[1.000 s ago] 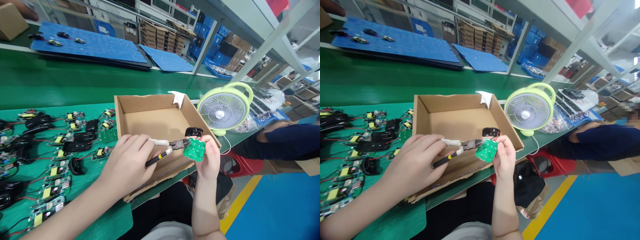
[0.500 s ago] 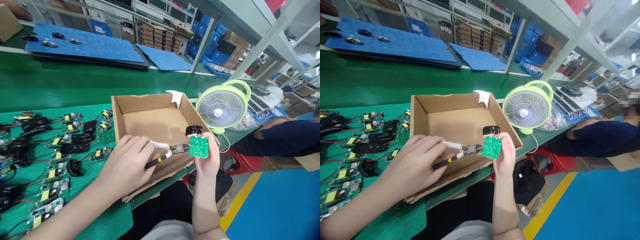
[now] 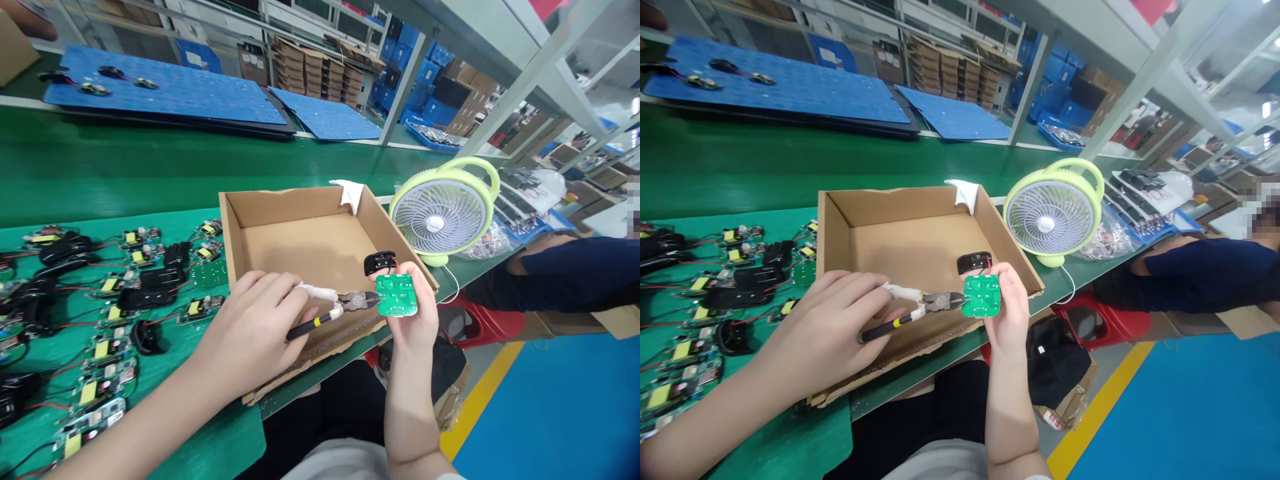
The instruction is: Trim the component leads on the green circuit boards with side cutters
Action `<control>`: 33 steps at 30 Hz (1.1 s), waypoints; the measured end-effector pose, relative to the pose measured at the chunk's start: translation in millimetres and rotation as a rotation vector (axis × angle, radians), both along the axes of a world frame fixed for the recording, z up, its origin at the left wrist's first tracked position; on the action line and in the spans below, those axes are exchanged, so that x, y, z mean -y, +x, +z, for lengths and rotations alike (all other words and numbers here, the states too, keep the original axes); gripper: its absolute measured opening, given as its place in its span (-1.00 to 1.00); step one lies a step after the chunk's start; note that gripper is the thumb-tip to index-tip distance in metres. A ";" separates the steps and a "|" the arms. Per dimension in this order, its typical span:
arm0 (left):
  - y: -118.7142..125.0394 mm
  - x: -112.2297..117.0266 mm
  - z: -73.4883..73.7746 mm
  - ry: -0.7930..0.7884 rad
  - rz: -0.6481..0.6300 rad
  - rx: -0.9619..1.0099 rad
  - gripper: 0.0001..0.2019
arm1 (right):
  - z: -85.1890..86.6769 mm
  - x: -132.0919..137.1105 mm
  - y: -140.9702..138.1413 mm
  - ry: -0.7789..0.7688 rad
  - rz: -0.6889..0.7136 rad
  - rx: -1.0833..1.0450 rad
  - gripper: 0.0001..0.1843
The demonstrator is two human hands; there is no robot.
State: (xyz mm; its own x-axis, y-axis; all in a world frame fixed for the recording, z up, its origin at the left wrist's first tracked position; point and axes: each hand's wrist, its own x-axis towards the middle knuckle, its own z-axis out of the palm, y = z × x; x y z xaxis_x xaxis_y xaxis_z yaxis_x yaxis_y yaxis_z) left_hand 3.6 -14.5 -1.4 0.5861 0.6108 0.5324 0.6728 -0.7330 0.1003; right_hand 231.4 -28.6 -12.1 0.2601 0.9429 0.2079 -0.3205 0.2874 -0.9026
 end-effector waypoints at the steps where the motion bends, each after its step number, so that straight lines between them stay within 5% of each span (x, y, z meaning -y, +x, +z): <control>1: -0.2 -0.2 0.5 -0.005 -0.005 -0.005 -0.85 | 0.1 -0.2 0.3 -0.003 0.004 0.006 -0.74; 33: 0.1 0.3 2.8 0.090 0.012 -0.079 -0.85 | 1.2 1.6 -0.5 -0.037 0.027 0.061 -0.68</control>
State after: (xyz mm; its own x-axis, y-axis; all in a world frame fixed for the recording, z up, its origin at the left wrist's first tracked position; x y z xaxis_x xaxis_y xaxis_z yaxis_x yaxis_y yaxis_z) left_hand 3.7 -14.9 1.4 0.6216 0.5695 0.5378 0.6845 -0.7288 -0.0194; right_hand 230.8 -30.2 -10.9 0.2225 0.9568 0.1872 -0.2720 0.2453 -0.9305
